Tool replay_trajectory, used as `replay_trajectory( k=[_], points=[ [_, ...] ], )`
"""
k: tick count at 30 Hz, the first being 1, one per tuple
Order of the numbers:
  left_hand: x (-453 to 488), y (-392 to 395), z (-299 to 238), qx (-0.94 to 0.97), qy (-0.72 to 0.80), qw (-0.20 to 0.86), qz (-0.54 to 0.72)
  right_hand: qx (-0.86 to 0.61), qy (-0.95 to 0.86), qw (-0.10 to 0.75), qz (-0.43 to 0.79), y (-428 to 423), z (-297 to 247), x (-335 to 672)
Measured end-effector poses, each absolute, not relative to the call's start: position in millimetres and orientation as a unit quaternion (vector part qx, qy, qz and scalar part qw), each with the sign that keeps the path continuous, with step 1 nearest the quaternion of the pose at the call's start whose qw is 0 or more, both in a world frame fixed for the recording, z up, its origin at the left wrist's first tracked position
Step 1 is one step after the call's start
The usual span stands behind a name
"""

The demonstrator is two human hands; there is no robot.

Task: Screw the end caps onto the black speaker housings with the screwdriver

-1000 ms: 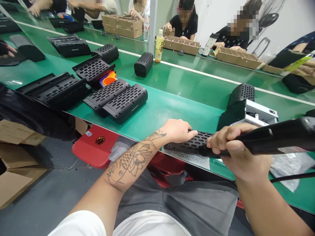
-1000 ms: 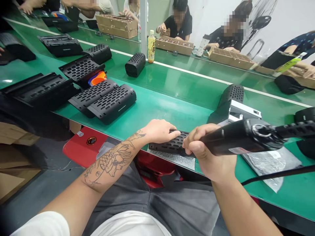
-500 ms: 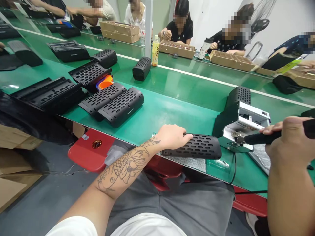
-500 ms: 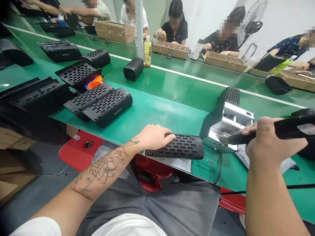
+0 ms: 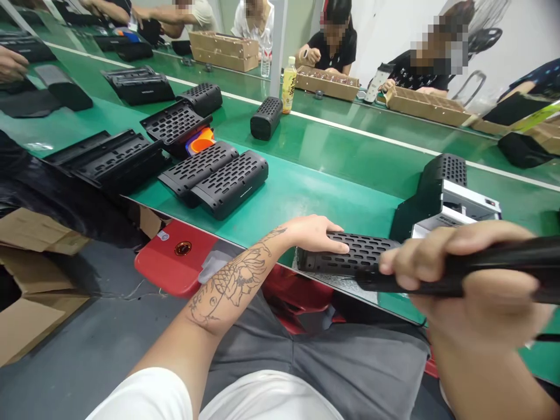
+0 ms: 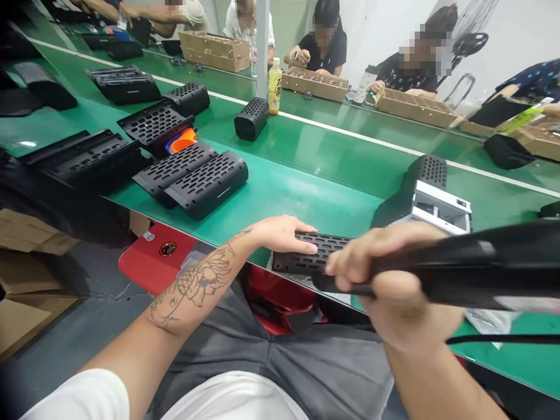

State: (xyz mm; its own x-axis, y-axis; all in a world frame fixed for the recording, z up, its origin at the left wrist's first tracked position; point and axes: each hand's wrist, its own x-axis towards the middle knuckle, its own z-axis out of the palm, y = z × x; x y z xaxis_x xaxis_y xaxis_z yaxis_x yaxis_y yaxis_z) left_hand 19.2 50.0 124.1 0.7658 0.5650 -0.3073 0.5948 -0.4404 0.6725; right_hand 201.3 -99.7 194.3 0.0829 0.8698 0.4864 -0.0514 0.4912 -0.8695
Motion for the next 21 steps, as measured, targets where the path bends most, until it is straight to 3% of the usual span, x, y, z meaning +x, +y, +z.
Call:
replay_trajectory(
  k=[5,21],
  points=[
    [18,51,130,0.860,0.299,0.414,-0.008,-0.332,-0.586,0.636,0.377,-75,188,150],
    [20,57,120,0.856,0.276,0.436,0.011,-0.320,-0.604,0.581,0.441,-64,173,150]
  ],
)
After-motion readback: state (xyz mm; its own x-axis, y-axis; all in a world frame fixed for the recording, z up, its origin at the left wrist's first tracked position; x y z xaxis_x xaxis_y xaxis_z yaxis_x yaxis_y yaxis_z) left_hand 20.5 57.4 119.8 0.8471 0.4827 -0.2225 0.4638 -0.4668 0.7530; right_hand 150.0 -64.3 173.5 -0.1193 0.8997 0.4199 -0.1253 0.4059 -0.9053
